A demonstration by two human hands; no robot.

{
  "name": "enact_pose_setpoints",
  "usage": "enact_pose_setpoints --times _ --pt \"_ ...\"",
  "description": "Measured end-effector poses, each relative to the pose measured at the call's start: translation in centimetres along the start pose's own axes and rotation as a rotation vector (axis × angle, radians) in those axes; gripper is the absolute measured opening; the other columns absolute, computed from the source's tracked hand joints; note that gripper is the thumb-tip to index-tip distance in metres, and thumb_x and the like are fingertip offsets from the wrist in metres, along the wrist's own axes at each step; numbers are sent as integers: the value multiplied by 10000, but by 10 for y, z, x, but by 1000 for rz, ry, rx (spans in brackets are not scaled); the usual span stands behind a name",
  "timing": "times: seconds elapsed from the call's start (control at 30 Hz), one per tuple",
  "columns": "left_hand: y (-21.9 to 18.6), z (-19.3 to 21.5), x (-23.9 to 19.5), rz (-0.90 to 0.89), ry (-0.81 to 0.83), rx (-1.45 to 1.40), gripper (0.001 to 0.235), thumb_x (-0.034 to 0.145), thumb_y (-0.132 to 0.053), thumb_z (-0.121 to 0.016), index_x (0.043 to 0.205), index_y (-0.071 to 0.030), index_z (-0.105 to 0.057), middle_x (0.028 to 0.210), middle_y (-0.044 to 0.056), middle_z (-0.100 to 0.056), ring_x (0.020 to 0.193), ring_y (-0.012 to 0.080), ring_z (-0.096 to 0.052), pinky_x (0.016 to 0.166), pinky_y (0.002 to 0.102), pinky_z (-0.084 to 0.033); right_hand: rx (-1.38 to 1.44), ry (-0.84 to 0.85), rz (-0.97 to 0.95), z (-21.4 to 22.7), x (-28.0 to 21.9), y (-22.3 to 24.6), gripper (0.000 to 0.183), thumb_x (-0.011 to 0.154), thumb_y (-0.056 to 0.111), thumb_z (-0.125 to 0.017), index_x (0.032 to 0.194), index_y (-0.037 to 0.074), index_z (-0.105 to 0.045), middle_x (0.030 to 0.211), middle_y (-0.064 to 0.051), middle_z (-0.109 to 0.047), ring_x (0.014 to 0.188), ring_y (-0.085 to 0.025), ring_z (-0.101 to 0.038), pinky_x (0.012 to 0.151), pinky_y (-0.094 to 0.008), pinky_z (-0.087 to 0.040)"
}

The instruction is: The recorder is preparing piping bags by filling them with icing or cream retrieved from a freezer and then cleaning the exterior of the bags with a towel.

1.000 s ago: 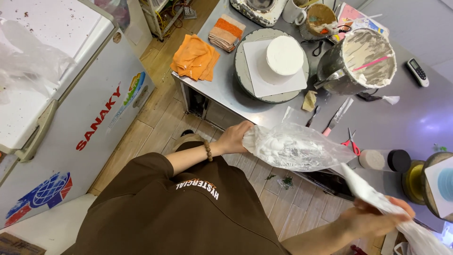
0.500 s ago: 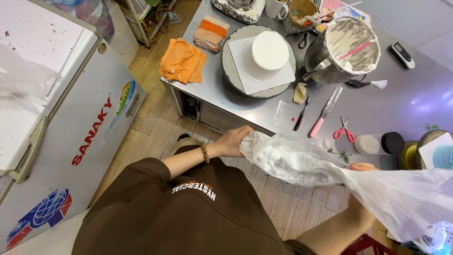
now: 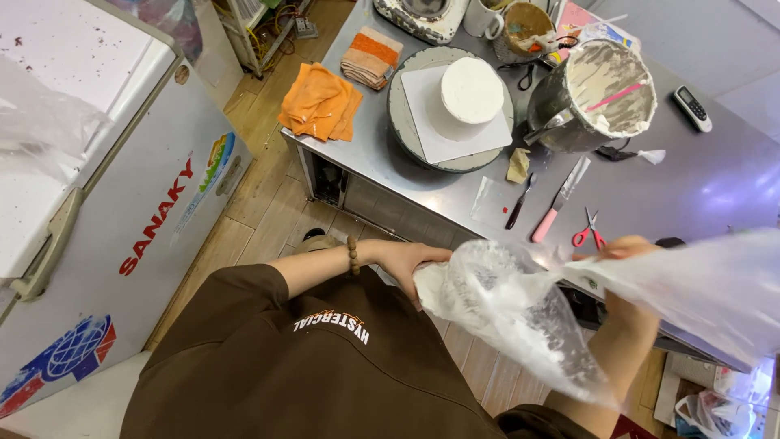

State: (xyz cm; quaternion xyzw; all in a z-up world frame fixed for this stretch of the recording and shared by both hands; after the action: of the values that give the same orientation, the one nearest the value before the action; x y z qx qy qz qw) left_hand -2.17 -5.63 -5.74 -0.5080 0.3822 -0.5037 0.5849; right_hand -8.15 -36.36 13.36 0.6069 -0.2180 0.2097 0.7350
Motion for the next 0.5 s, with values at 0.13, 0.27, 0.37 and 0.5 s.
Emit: enact_pose_setpoints --times 0.13,0.27,0.37,0.5 --pt "6 7 3 -32 -25 -101 1075 608 -232 -960 1517 -59 -413 1371 94 -649 1249 183 -619 1055 325 -517 -47 -19 55 -16 12 18 398 1064 321 -685 1252 -15 -584 1070 -172 -621 860 -216 -682 769 -387 -659" --pt "-2 14 3 -77 -44 -103 1039 639 -213 -963 1514 -47 -427 1365 89 -655 1238 170 -622 1054 316 -523 -101 -38 115 -9 22 23 387 1074 288 -693 1276 -9 -550 1083 -163 -600 850 -195 -686 772 -384 -681" --pt "-5 14 1 -73 -40 -121 1038 637 -206 -963 1514 -47 -431 1364 87 -658 1242 169 -625 1062 318 -517 -169 -91 217 -15 18 35 345 1076 261 -697 1282 28 -548 1062 -151 -592 837 -191 -694 742 -379 -656" --pt "-8 13 1 -106 -40 -128 1079 629 -211 -965 1538 -47 -406 1394 88 -642 1266 170 -612 1078 323 -502 -199 -26 316 -18 25 27 320 1056 216 -711 1266 36 -550 1074 -152 -600 864 -204 -694 744 -368 -651"
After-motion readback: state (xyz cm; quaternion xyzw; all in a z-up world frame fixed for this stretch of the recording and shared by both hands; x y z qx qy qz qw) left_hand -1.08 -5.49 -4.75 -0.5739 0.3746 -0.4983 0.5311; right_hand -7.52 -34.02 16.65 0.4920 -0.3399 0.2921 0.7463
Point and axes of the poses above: each hand's wrist, its own x-axis towards the middle knuckle, its own z-axis out of the back of the hand, y = z × x, the point moved 9 cm from there along x, towards the middle knuckle
